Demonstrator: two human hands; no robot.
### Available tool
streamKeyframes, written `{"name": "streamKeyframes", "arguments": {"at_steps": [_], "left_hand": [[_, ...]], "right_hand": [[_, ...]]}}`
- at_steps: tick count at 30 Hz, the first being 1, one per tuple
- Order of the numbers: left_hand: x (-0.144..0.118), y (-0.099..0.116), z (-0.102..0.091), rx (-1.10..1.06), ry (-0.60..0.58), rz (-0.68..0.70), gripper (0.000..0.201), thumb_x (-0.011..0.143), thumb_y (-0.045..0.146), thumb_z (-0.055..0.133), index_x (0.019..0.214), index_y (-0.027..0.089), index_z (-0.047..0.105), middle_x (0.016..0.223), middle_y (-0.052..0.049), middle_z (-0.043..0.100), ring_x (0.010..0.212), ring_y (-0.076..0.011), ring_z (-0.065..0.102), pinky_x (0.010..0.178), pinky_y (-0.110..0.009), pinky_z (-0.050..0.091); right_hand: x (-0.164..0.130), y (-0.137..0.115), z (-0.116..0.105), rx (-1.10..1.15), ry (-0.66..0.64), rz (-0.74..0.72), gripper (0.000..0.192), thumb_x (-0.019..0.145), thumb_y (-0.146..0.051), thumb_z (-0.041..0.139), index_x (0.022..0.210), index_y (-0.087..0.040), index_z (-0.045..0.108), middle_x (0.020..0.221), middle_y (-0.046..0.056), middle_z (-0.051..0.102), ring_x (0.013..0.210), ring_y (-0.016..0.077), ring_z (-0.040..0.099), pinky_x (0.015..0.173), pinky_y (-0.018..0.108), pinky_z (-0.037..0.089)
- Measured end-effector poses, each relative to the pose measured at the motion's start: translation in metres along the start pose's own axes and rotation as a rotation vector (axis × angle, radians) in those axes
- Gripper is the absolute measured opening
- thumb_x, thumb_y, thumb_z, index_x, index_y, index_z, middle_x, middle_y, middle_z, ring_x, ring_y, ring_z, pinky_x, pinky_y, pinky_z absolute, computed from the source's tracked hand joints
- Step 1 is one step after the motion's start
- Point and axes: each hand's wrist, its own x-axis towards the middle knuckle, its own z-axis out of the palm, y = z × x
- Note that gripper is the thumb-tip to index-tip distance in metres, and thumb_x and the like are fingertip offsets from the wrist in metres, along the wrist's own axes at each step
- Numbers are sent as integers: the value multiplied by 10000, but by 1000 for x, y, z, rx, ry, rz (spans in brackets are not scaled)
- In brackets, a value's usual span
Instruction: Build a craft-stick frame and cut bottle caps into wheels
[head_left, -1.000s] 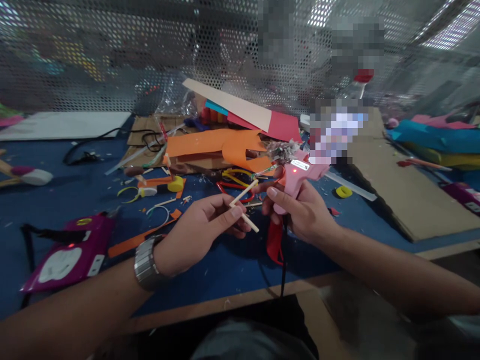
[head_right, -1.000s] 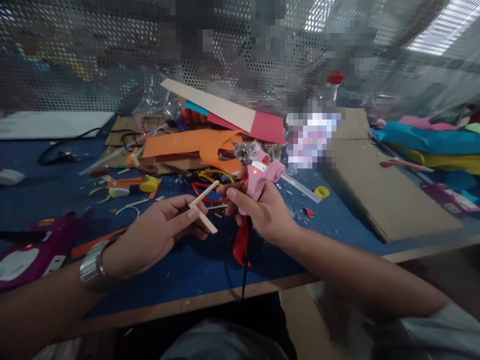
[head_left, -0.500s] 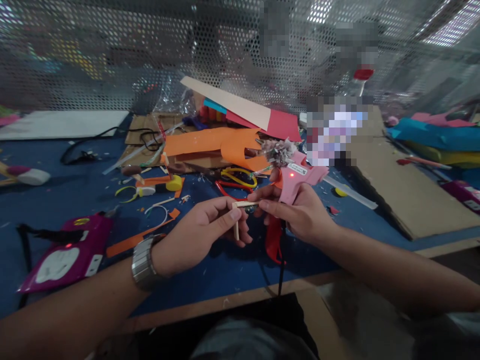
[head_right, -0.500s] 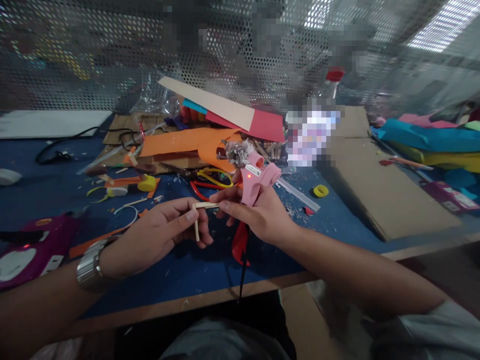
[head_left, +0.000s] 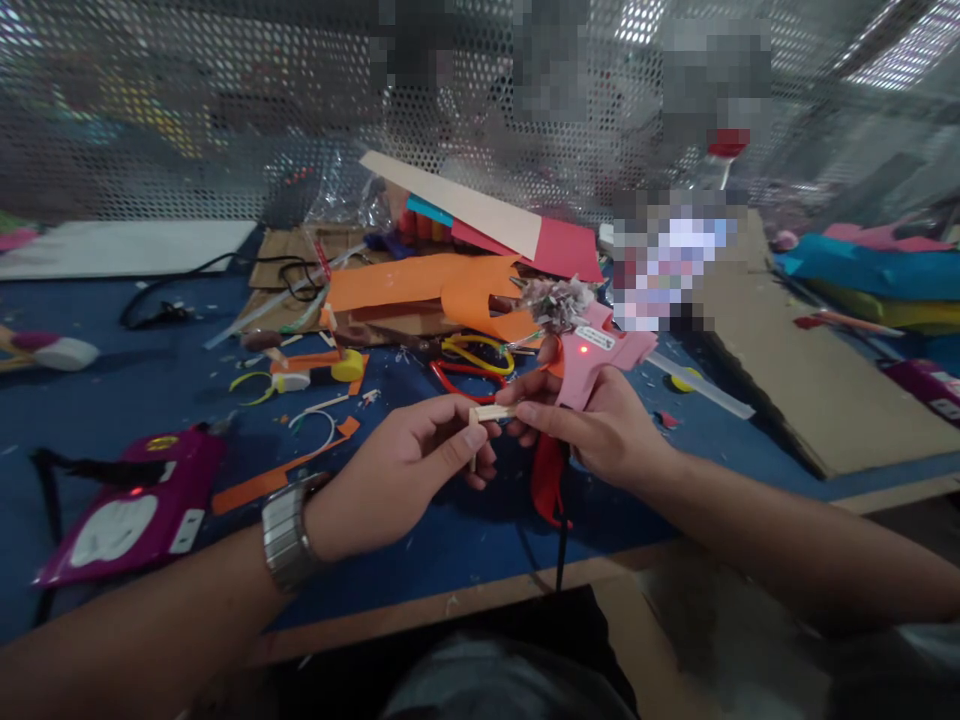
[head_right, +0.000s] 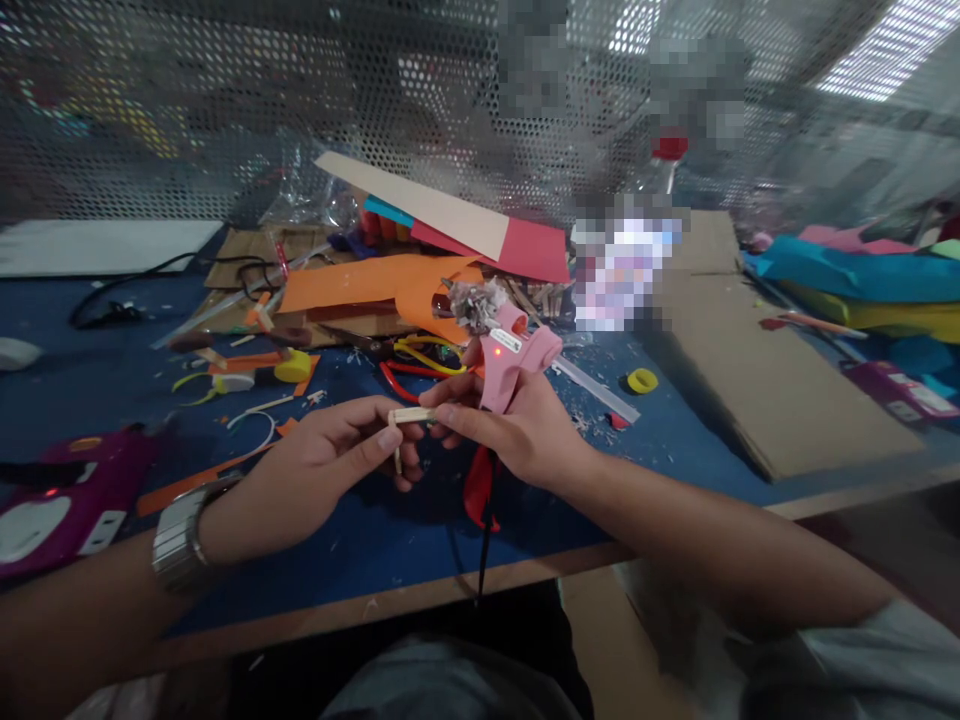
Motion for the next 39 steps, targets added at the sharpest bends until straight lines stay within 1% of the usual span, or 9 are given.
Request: {"name": "streamKeyframes", "arguments": {"at_steps": [4, 7, 11, 20, 23, 26, 28, 34, 39], "left_hand": [[-2, 2, 0, 165, 74, 69, 262, 1083, 421, 681, 1091, 184, 792, 931, -30, 804, 820, -153, 765, 798, -242, 650], [-3, 1, 0, 260, 132, 123, 266, 1077, 418, 693, 1182, 208, 819, 1079, -54, 847, 972, -193, 798, 874, -259, 655], [-4, -3, 1, 218, 188, 120, 323, 1040, 433, 758, 1276, 218, 801, 1177, -70, 856, 1062, -236, 819, 898, -297, 676], [-5, -5, 0, 185, 267, 174, 235, 1018, 405, 803, 1189, 245, 812, 1136, -38, 860, 1003, -200, 816, 891, -280, 672], [-4, -4, -1, 176, 315, 186, 234, 1005, 400, 815, 1164, 228, 818, 1097, -44, 860, 962, -192, 809, 865, -268, 672], [-3, -2, -2, 137, 324, 171, 235, 991, 404, 824, 1134, 217, 821, 1052, -42, 858, 885, -173, 799, 792, -239, 673], [-3, -1, -3, 128, 315, 163, 246, 989, 416, 825, 1142, 223, 823, 1055, -39, 858, 885, -169, 796, 791, -232, 674], [-5, -4, -4, 209, 311, 187, 272, 992, 439, 820, 1152, 220, 826, 1087, -54, 841, 934, -197, 789, 828, -271, 674], [-6, -3, -4, 284, 298, 188, 251, 1005, 431, 810, 1156, 232, 834, 1080, -42, 832, 943, -190, 770, 859, -271, 650]], "right_hand": [[0, -2, 3, 36, 11, -2, 461, 860, -246, 946, 1119, -261, 565, 945, -1, 851, 701, 158, 811, 684, 259, 696], [0, -2, 5, 55, 21, 4, 469, 852, -242, 949, 1124, -255, 568, 916, -7, 839, 687, 157, 809, 665, 254, 694], [1, -1, 4, 57, 29, 13, 473, 844, -233, 952, 1118, -251, 568, 911, -3, 834, 693, 166, 810, 678, 279, 701], [1, 3, 5, 36, 26, 8, 432, 891, -391, 938, 1113, -259, 592, 912, 11, 797, 700, 181, 774, 666, 317, 681], [2, 6, 5, 57, 69, 11, 433, 943, -536, 869, 1155, -262, 610, 901, 8, 762, 619, 163, 718, 543, 287, 617], [2, 5, 4, 45, 81, 30, 438, 953, -615, 830, 1129, -246, 670, 873, -6, 704, 524, 112, 617, 406, 216, 429], [2, 2, 3, 19, 65, 46, 449, 949, -636, 825, 1066, -217, 715, 831, -8, 675, 508, 87, 566, 401, 199, 336], [2, 0, 2, -6, 57, 60, 487, 903, -634, 874, 1052, -185, 756, 748, -20, 667, 513, 84, 556, 438, 207, 348], [-1, -2, 5, -24, 21, 156, 584, 851, -678, 898, 1100, -189, 698, 688, -7, 725, 429, 86, 514, 389, 202, 295]]}}
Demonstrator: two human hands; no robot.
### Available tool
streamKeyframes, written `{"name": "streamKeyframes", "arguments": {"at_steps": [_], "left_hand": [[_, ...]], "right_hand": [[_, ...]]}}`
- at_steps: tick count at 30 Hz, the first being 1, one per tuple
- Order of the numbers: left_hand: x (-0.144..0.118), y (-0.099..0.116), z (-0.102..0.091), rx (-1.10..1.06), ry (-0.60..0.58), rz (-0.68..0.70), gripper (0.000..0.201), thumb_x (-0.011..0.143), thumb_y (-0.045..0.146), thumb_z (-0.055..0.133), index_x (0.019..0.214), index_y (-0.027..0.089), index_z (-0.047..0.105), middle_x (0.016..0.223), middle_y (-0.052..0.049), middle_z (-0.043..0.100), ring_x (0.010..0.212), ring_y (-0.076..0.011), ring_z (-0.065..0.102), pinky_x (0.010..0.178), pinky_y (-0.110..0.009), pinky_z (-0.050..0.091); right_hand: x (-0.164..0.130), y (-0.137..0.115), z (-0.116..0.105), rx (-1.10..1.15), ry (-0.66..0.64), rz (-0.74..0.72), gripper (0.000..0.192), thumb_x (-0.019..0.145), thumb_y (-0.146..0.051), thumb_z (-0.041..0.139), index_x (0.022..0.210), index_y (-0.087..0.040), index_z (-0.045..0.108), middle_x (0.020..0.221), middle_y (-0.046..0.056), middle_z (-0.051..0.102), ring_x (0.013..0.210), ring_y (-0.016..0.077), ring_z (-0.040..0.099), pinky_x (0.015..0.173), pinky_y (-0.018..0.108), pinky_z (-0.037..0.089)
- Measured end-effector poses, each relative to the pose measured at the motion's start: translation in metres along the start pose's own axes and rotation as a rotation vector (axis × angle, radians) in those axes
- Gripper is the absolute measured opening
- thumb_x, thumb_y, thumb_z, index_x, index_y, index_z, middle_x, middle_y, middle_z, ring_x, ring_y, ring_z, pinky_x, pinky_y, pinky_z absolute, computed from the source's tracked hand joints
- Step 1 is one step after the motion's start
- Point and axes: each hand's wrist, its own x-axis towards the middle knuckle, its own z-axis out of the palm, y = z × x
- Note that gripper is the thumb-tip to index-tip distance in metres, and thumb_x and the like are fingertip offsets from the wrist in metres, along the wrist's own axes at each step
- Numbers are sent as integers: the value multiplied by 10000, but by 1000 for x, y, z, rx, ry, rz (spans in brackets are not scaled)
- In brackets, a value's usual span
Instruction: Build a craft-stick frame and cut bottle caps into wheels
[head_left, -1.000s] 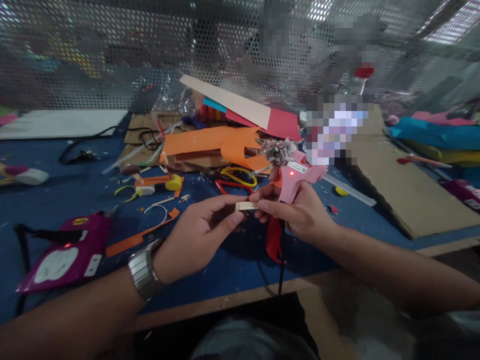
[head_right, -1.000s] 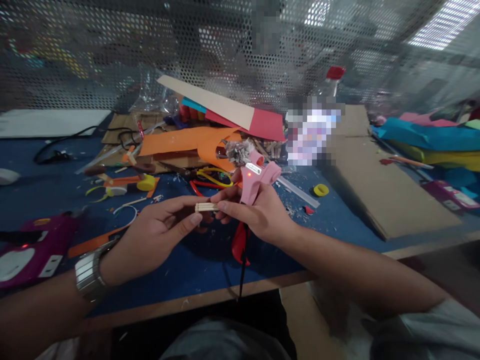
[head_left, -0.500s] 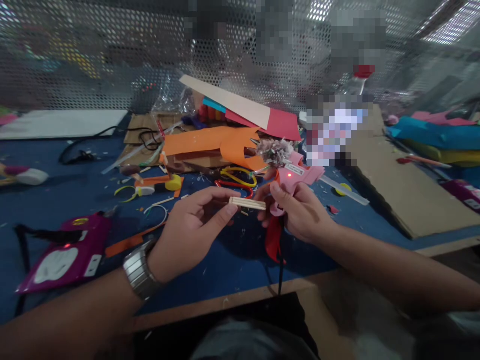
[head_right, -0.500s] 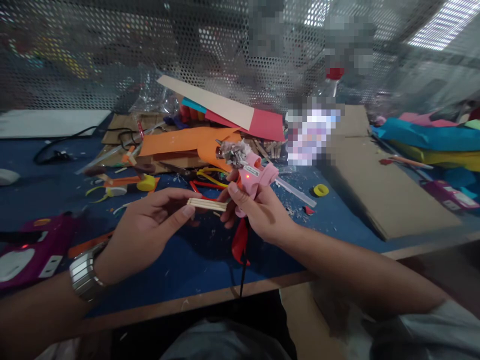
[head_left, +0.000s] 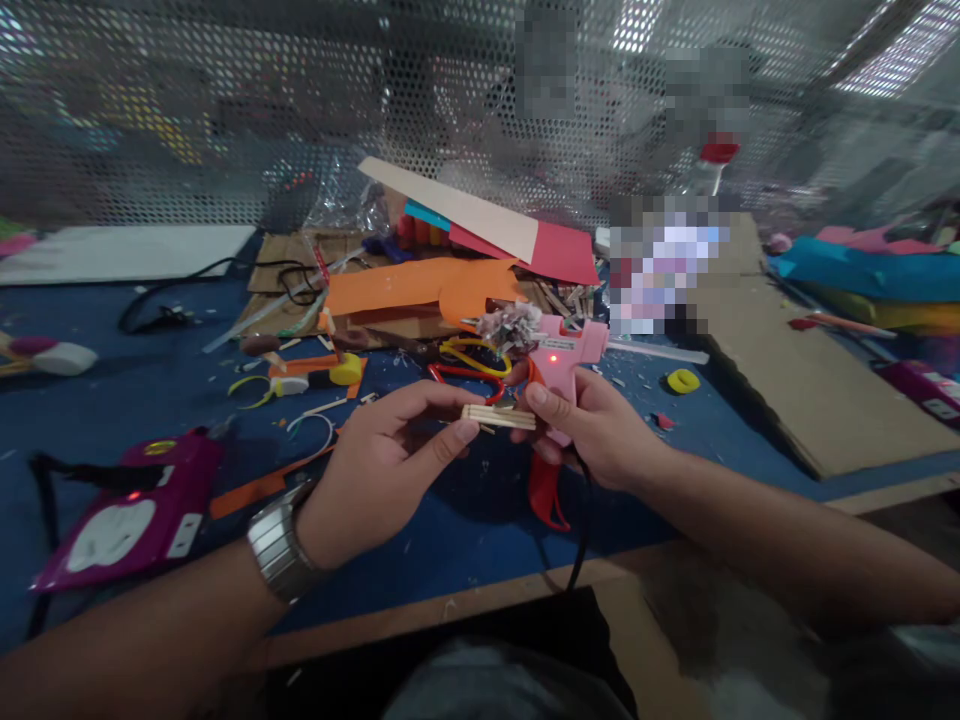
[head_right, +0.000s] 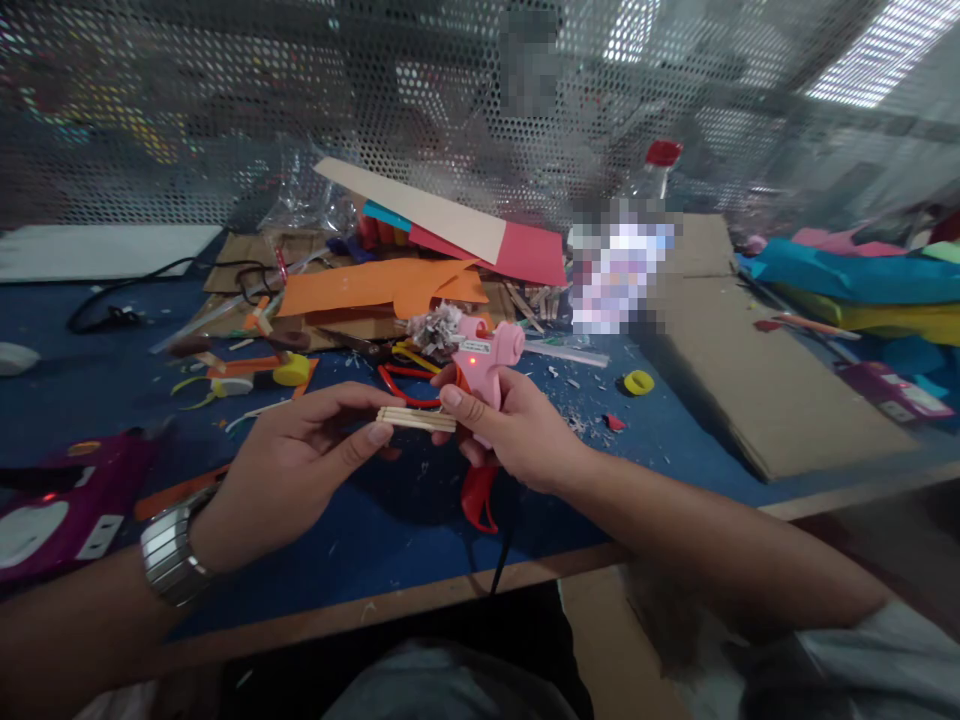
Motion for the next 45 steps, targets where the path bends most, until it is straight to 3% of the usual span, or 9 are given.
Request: {"name": "streamKeyframes", "arguments": {"at_steps": [9, 15, 22, 25, 30, 34, 37, 41, 45], "left_hand": [[-1, 3, 0, -21, -2, -28, 250, 1008, 439, 800, 1150, 237, 835, 1061, -38, 827, 888, -178, 782, 812, -260, 649], [2, 5, 3, -120, 9, -54, 287, 992, 452, 811, 1142, 208, 825, 1054, -64, 834, 822, -178, 777, 756, -265, 687], [3, 4, 4, -151, 12, -93, 360, 948, 460, 852, 1184, 192, 807, 1095, -95, 845, 932, -229, 806, 777, -295, 718], [5, 8, 3, -145, 11, -112, 392, 924, 517, 864, 1120, 182, 807, 1027, -91, 843, 817, -203, 777, 761, -300, 712], [10, 11, 1, -180, -39, -161, 413, 932, 590, 827, 932, 177, 809, 906, -77, 808, 755, -189, 720, 760, -310, 696], [12, 0, 1, -293, -20, -248, 399, 898, 558, 871, 855, 169, 792, 907, -66, 775, 866, -206, 724, 785, -305, 696], [13, -7, 1, -416, 29, -313, 378, 857, 534, 917, 933, 175, 827, 966, -65, 791, 945, -220, 748, 804, -303, 698], [13, -8, 2, -471, 38, -348, 366, 838, 512, 948, 957, 180, 848, 974, -54, 786, 946, -196, 735, 790, -268, 690], [13, -4, 2, -468, 45, -365, 382, 777, 487, 994, 935, 176, 838, 934, -32, 763, 853, -155, 693, 777, -253, 684]], "right_hand": [[5, 0, -1, -9, 118, -49, 572, 841, -728, 877, 925, -179, 741, 615, -25, 635, 456, 90, 501, 409, 222, 315], [5, 1, -1, 72, 91, -26, 602, 824, -714, 898, 1121, -223, 716, 698, -57, 604, 492, 110, 527, 417, 228, 390], [4, -2, 1, 107, 57, -11, 580, 796, -541, 983, 1198, -209, 728, 662, -104, 483, 482, 57, 395, 468, 215, 251], [5, -2, 0, 115, 69, -28, 509, 793, -411, 981, 1197, -192, 761, 633, -102, 492, 470, 52, 358, 475, 236, 213], [5, -5, -2, 121, 73, 4, 349, 823, -418, 909, 1046, -167, 813, 534, -100, 437, 450, 63, 319, 476, 252, 190], [6, -4, -2, 89, 83, 84, 451, 775, -577, 926, 800, -153, 773, 559, -44, 511, 471, 74, 375, 449, 242, 180], [6, -2, -2, 76, 100, 89, 540, 727, -626, 955, 662, -173, 668, 560, -29, 527, 469, 73, 394, 440, 231, 188], [5, -3, 0, 127, 50, 78, 602, 704, -582, 999, 629, -196, 544, 566, -63, 471, 456, 51, 363, 443, 222, 189], [4, -5, 1, 151, 29, 84, 584, 714, -555, 1003, 691, -210, 532, 573, -83, 447, 470, 51, 327, 451, 219, 188]]}}
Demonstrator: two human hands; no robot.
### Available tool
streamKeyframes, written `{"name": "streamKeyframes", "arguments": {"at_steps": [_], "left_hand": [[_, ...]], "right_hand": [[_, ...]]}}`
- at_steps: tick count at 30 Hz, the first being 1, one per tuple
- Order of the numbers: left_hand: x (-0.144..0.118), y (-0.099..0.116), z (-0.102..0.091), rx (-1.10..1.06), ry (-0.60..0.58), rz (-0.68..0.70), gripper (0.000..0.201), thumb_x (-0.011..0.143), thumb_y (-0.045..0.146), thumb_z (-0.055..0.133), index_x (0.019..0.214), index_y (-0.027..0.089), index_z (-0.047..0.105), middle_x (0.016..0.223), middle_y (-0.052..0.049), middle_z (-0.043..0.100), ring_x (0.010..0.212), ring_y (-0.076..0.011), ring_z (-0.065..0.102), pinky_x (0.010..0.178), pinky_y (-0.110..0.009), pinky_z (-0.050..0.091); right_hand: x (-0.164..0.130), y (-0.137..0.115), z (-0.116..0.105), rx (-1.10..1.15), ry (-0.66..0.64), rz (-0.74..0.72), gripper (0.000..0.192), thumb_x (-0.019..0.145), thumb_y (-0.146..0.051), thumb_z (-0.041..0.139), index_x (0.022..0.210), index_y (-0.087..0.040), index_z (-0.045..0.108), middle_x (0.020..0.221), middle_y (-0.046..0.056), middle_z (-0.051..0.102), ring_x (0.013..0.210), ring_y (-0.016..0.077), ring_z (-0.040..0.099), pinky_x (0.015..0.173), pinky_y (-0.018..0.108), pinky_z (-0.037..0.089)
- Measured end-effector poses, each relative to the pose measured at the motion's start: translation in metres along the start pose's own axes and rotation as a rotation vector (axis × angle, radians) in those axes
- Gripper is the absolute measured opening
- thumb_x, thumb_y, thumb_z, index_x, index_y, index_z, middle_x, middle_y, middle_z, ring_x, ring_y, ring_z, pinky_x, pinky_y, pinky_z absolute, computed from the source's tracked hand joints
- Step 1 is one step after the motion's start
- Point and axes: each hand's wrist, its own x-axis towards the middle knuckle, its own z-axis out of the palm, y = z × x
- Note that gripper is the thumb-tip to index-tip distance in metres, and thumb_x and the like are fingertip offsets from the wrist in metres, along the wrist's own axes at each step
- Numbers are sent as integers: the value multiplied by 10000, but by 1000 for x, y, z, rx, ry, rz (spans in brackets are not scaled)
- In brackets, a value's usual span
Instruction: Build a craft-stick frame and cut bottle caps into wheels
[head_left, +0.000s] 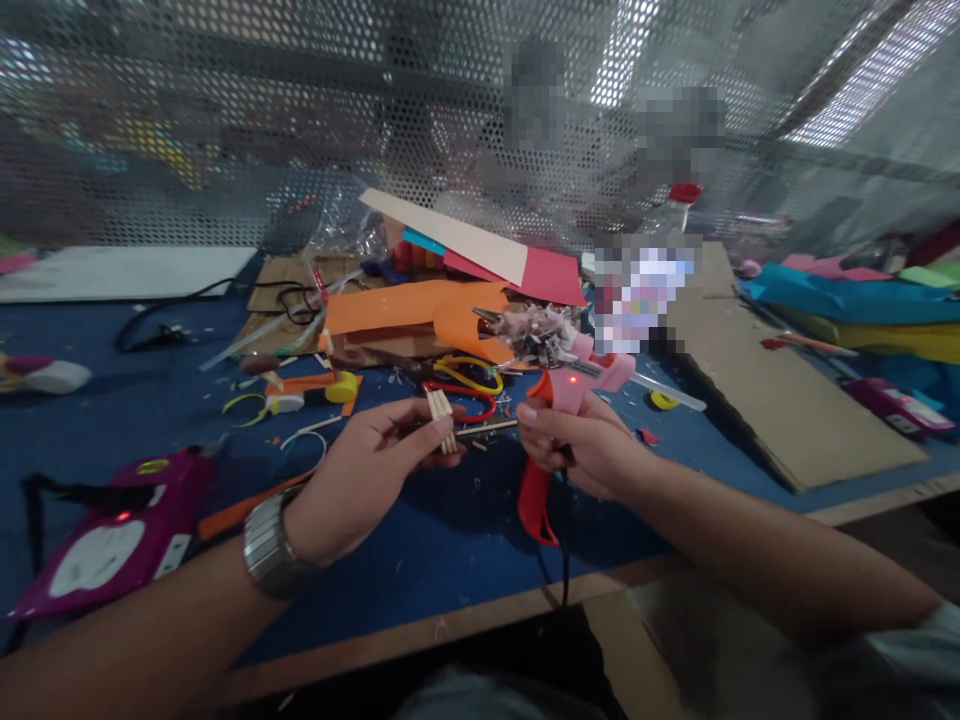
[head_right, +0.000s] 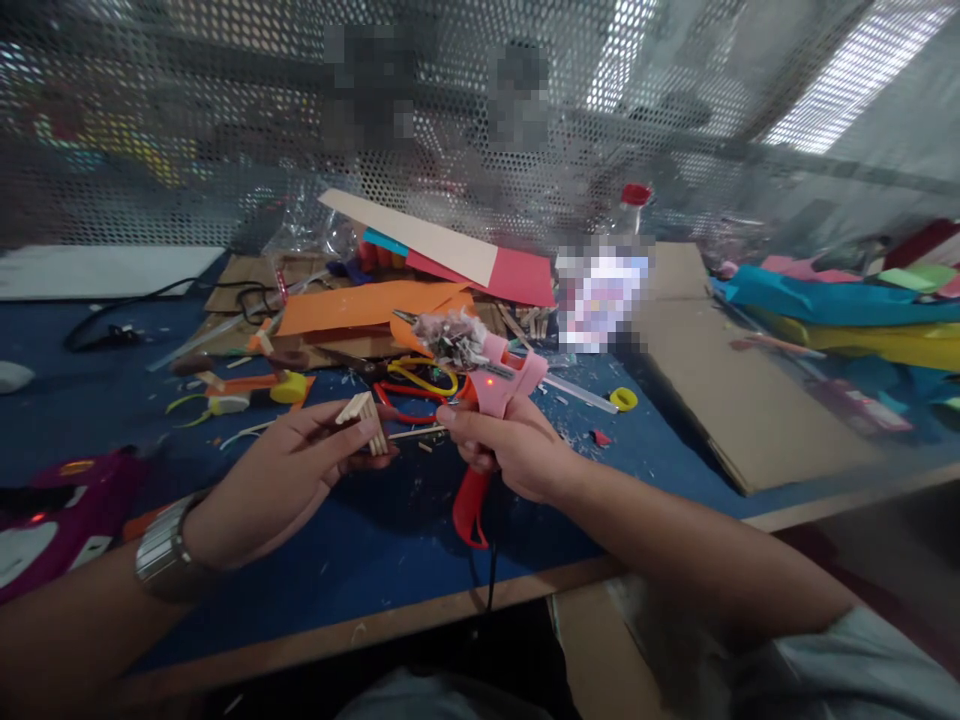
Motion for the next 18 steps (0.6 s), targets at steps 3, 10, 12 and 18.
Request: {"name": "streamKeyframes", "arguments": {"at_steps": [3, 10, 12, 18], "left_hand": [[-1, 1, 1, 9, 21, 6, 390, 753, 481, 1002, 901, 169, 821, 942, -31, 750, 807, -146, 664, 750, -272, 686], [0, 0, -1, -51, 14, -14, 318, 753, 424, 1009, 876, 190, 831, 872, -10, 745, 787, -140, 689, 727, -235, 663], [0, 0, -1, -40, 0, -12, 286, 758, 389, 1009, 854, 184, 834, 813, -11, 736, 757, -139, 685, 705, -227, 652], [0, 0, -2, -37, -18, 14, 216, 775, 304, 991, 881, 185, 846, 789, -11, 720, 750, -146, 651, 667, -234, 635]], "right_hand": [[0, 0, 1, -18, -11, -6, 585, 722, -551, 997, 680, -209, 524, 579, -77, 458, 478, 52, 344, 454, 220, 199], [0, 0, -1, -40, -39, -41, 601, 727, -516, 997, 622, -212, 489, 531, -83, 445, 445, 43, 334, 440, 215, 205], [0, 0, -2, -46, -44, -46, 616, 736, -504, 996, 611, -213, 468, 520, -90, 421, 443, 41, 341, 445, 213, 216], [3, 0, 0, -22, 29, -65, 562, 733, -463, 989, 735, -236, 475, 560, -109, 449, 433, 41, 314, 432, 215, 177]]}}
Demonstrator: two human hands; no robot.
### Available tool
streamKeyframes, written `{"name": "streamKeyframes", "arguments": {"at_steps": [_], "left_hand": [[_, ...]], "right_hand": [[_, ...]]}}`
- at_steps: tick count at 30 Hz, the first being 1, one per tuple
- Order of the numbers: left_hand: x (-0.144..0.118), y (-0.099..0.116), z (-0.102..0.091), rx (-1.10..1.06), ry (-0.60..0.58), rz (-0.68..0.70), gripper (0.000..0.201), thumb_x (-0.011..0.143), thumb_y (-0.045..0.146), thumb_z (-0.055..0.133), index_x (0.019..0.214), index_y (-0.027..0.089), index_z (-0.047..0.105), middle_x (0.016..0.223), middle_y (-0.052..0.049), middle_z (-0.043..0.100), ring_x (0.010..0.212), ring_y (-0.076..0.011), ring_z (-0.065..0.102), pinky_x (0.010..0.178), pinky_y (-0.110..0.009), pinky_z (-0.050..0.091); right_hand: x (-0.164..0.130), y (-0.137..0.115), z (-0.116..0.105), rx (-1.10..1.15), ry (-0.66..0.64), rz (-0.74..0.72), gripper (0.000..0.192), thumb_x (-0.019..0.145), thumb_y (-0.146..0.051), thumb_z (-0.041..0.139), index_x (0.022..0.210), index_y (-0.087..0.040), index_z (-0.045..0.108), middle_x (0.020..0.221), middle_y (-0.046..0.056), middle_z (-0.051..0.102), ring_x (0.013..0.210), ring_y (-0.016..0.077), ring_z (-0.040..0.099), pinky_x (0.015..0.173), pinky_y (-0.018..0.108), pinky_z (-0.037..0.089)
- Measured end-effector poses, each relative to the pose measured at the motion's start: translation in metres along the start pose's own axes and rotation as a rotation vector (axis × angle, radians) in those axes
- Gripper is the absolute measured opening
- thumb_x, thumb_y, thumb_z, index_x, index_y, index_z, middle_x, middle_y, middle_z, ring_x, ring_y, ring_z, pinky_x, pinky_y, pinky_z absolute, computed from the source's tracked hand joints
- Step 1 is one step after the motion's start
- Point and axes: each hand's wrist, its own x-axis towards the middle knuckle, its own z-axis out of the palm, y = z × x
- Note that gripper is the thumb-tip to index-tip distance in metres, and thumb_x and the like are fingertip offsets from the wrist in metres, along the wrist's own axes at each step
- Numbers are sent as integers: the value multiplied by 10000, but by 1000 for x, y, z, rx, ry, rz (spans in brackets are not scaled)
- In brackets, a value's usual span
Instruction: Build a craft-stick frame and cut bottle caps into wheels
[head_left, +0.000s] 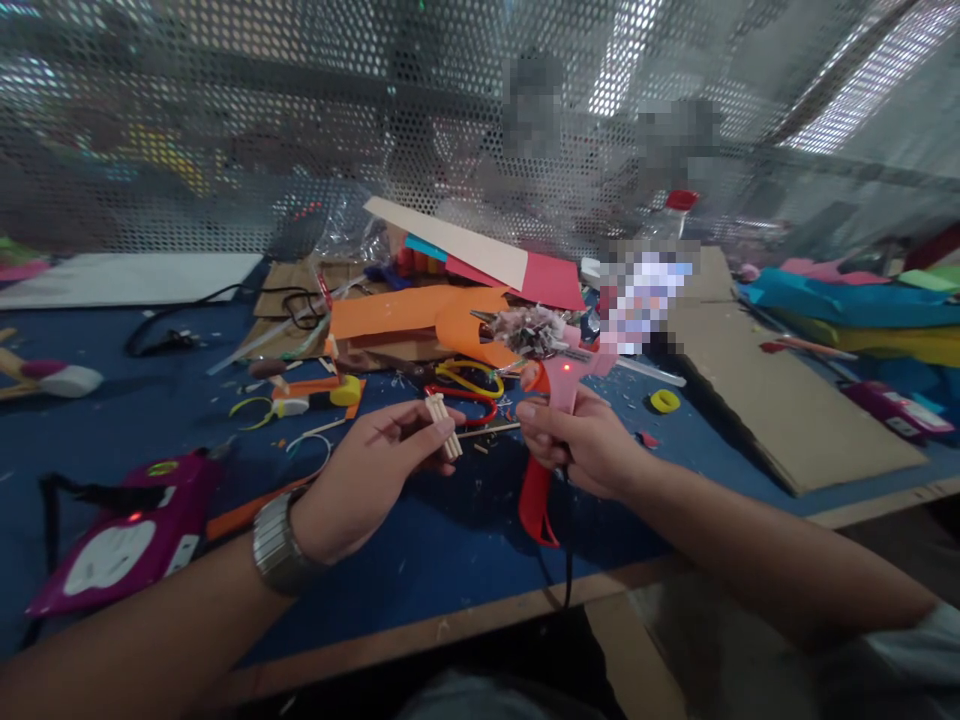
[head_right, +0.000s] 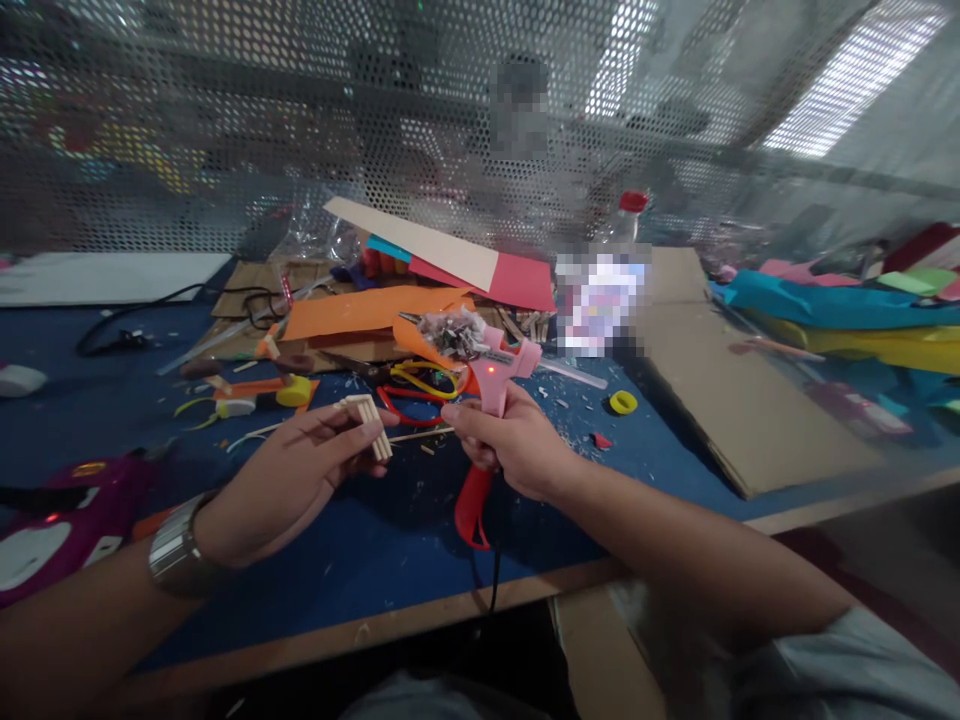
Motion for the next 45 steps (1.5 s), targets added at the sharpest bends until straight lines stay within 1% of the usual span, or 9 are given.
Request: {"name": "streamKeyframes", "arguments": {"at_steps": [3, 6, 12, 23, 32, 35, 39, 42, 45], "left_hand": [[0, 0, 1, -5, 8, -12, 225, 763, 295, 991, 882, 183, 836, 793, -10, 723, 751, -149, 654, 663, -236, 631], [1, 0, 2, -6, 21, -10, 253, 749, 321, 994, 878, 181, 828, 800, -10, 728, 749, -150, 654, 651, -233, 626], [1, 0, 2, 9, 32, -3, 290, 731, 355, 1000, 857, 176, 810, 791, -12, 726, 750, -160, 654, 634, -236, 625], [3, -3, 1, 12, 22, 7, 342, 761, 439, 992, 889, 170, 825, 790, -22, 720, 734, -155, 646, 621, -238, 611], [5, -2, -1, 34, 16, 57, 387, 763, 498, 956, 867, 161, 795, 775, -23, 693, 723, -150, 621, 628, -252, 575], [5, -2, -2, 60, 5, 91, 399, 779, 522, 931, 893, 165, 797, 773, -23, 689, 719, -152, 617, 642, -266, 569], [5, -5, -3, 134, -11, 133, 418, 818, 560, 879, 821, 165, 743, 741, -28, 684, 694, -154, 618, 642, -273, 541], [7, -7, -4, 209, -20, 168, 438, 846, 594, 829, 835, 169, 723, 742, -21, 674, 691, -158, 622, 652, -282, 539], [8, -7, -6, 332, -50, 212, 442, 871, 610, 785, 869, 171, 735, 718, -12, 671, 660, -161, 609, 633, -284, 512]], "right_hand": [[0, -1, 0, 56, -4, 0, 456, 768, -351, 906, 772, -244, 463, 578, -98, 483, 431, 50, 335, 443, 223, 173], [0, -3, -1, 141, -36, -28, 316, 684, -191, 772, 803, -241, 483, 630, -66, 560, 460, 74, 405, 468, 238, 231], [0, -3, -1, 200, -96, -66, 327, 624, -83, 705, 849, -226, 516, 764, -36, 620, 518, 86, 468, 501, 254, 268], [0, 0, -3, 202, -107, -57, 323, 680, -112, 734, 899, -232, 529, 831, -26, 623, 553, 97, 502, 540, 268, 297], [3, -11, -1, 1, 32, -116, 378, 639, -153, 739, 953, -259, 556, 895, -40, 656, 553, 118, 577, 487, 256, 362], [-7, -21, -15, -52, 117, -161, 343, 667, -188, 779, 961, -249, 612, 934, -25, 677, 602, 132, 623, 489, 264, 408], [-26, -28, -52, -131, 263, -191, 319, 781, -378, 897, 984, -247, 689, 898, -12, 687, 688, 163, 657, 547, 285, 487], [-42, -23, -88, -207, 371, -175, 468, 694, -510, 1008, 975, -242, 746, 848, -11, 711, 729, 174, 653, 633, 295, 530], [-54, -13, -117, -297, 424, -121, 515, 571, -526, 1085, 808, -199, 765, 752, 8, 718, 732, 178, 625, 653, 285, 503]]}}
